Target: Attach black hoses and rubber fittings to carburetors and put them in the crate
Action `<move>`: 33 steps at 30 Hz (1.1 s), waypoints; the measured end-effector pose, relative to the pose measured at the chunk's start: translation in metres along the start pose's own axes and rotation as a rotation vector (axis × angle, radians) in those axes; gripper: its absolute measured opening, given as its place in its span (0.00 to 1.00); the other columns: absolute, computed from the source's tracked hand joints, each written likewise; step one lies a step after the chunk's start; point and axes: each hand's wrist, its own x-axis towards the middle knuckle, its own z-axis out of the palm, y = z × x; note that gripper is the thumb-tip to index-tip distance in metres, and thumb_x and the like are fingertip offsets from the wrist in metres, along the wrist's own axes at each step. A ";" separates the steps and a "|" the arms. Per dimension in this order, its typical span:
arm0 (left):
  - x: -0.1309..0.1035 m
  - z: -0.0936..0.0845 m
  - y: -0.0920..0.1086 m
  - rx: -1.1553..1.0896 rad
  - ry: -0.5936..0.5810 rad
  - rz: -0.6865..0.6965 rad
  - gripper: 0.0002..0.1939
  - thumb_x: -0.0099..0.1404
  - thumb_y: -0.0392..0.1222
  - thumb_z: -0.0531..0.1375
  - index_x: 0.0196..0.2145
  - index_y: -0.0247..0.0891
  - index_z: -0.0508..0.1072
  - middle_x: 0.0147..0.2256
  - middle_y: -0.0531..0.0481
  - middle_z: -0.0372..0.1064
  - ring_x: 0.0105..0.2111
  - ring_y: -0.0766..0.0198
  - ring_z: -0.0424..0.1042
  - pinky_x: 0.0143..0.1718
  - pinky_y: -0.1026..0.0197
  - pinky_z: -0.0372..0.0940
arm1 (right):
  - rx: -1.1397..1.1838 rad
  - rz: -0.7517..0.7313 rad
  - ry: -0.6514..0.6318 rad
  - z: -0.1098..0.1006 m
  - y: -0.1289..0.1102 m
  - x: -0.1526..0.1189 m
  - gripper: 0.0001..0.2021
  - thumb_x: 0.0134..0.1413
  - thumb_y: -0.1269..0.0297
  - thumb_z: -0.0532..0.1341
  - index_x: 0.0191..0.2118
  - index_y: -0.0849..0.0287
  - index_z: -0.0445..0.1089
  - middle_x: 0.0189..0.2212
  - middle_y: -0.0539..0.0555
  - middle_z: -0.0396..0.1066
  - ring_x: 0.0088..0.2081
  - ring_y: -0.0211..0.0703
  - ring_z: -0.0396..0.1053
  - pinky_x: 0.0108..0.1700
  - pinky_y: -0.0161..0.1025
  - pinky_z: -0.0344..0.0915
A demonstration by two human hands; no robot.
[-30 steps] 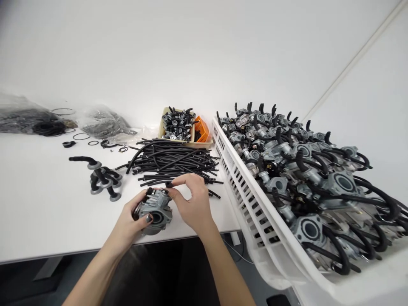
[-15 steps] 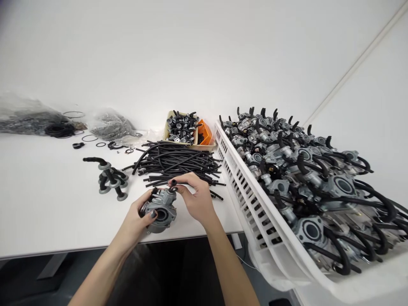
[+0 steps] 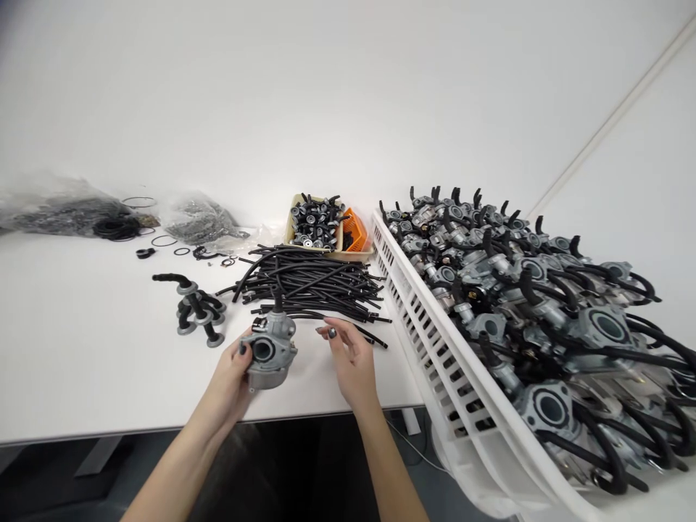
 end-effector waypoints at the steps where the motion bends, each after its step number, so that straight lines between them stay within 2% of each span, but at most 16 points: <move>1: 0.000 0.001 0.001 -0.041 0.020 -0.008 0.34 0.48 0.62 0.69 0.45 0.33 0.74 0.40 0.40 0.76 0.41 0.53 0.75 0.40 0.57 0.70 | -0.006 0.019 0.003 -0.001 0.002 -0.003 0.12 0.61 0.57 0.59 0.43 0.57 0.74 0.36 0.55 0.78 0.40 0.45 0.75 0.48 0.45 0.70; 4: 0.000 0.004 0.005 -0.134 0.077 -0.011 0.29 0.51 0.62 0.68 0.40 0.34 0.76 0.35 0.43 0.76 0.36 0.57 0.76 0.38 0.59 0.71 | -0.039 0.049 0.004 -0.001 0.004 -0.008 0.12 0.60 0.56 0.60 0.41 0.57 0.74 0.34 0.55 0.78 0.39 0.46 0.75 0.47 0.46 0.70; 6: 0.000 0.005 0.007 -0.173 0.111 -0.018 0.28 0.53 0.62 0.67 0.40 0.35 0.76 0.36 0.44 0.77 0.34 0.59 0.76 0.36 0.60 0.71 | -0.071 0.080 -0.022 -0.001 0.005 -0.009 0.12 0.59 0.55 0.60 0.41 0.56 0.75 0.33 0.55 0.78 0.39 0.46 0.75 0.47 0.45 0.69; 10: 0.001 0.006 0.008 -0.210 0.125 -0.028 0.25 0.56 0.59 0.66 0.42 0.36 0.75 0.40 0.44 0.76 0.34 0.61 0.75 0.36 0.61 0.71 | -0.113 0.136 -0.092 -0.001 0.006 -0.010 0.13 0.60 0.54 0.59 0.41 0.57 0.74 0.33 0.55 0.78 0.39 0.46 0.75 0.46 0.44 0.69; 17: 0.000 0.009 0.007 -0.176 0.174 0.025 0.24 0.57 0.58 0.65 0.41 0.36 0.74 0.39 0.45 0.75 0.36 0.62 0.74 0.36 0.64 0.69 | -0.137 0.141 -0.079 -0.003 0.005 -0.010 0.14 0.60 0.53 0.59 0.41 0.58 0.74 0.32 0.56 0.77 0.38 0.47 0.75 0.45 0.45 0.69; 21: -0.002 0.010 0.007 -0.018 0.195 0.072 0.22 0.54 0.56 0.68 0.40 0.37 0.73 0.38 0.47 0.75 0.38 0.61 0.73 0.37 0.65 0.68 | -0.132 0.129 -0.088 -0.002 0.005 -0.011 0.14 0.60 0.54 0.59 0.41 0.58 0.74 0.33 0.56 0.77 0.38 0.47 0.74 0.46 0.45 0.69; 25: -0.003 0.011 0.006 0.300 0.191 0.140 0.28 0.52 0.55 0.69 0.46 0.38 0.71 0.44 0.45 0.74 0.45 0.56 0.72 0.47 0.59 0.65 | -0.183 0.059 -0.202 -0.001 0.004 -0.013 0.15 0.61 0.57 0.58 0.49 0.57 0.71 0.40 0.58 0.77 0.43 0.48 0.74 0.49 0.46 0.68; 27: -0.002 0.009 0.005 0.457 0.168 0.155 0.33 0.50 0.56 0.69 0.50 0.38 0.70 0.48 0.43 0.72 0.49 0.51 0.70 0.51 0.55 0.62 | -0.216 0.010 -0.305 -0.001 -0.001 -0.013 0.22 0.58 0.59 0.61 0.57 0.54 0.66 0.49 0.58 0.74 0.50 0.49 0.71 0.54 0.47 0.66; 29: 0.001 0.004 0.002 0.573 0.170 0.163 0.36 0.48 0.58 0.70 0.50 0.38 0.69 0.48 0.41 0.72 0.50 0.47 0.69 0.53 0.50 0.60 | -0.270 -0.006 -0.400 -0.001 -0.008 -0.014 0.36 0.50 0.58 0.67 0.64 0.53 0.58 0.59 0.60 0.67 0.58 0.53 0.65 0.59 0.51 0.61; 31: 0.007 -0.006 -0.003 0.617 0.144 0.159 0.37 0.47 0.59 0.69 0.51 0.39 0.68 0.48 0.41 0.71 0.49 0.44 0.69 0.53 0.46 0.60 | -0.339 0.011 -0.433 -0.001 -0.013 -0.015 0.48 0.40 0.55 0.73 0.67 0.52 0.52 0.62 0.60 0.63 0.61 0.58 0.61 0.61 0.53 0.58; 33: 0.016 -0.021 -0.010 0.625 0.161 0.160 0.36 0.46 0.59 0.69 0.50 0.41 0.69 0.47 0.42 0.72 0.47 0.42 0.70 0.52 0.44 0.62 | -0.375 0.005 -0.410 0.005 -0.013 -0.019 0.52 0.36 0.53 0.74 0.67 0.50 0.51 0.61 0.59 0.64 0.61 0.59 0.62 0.61 0.54 0.59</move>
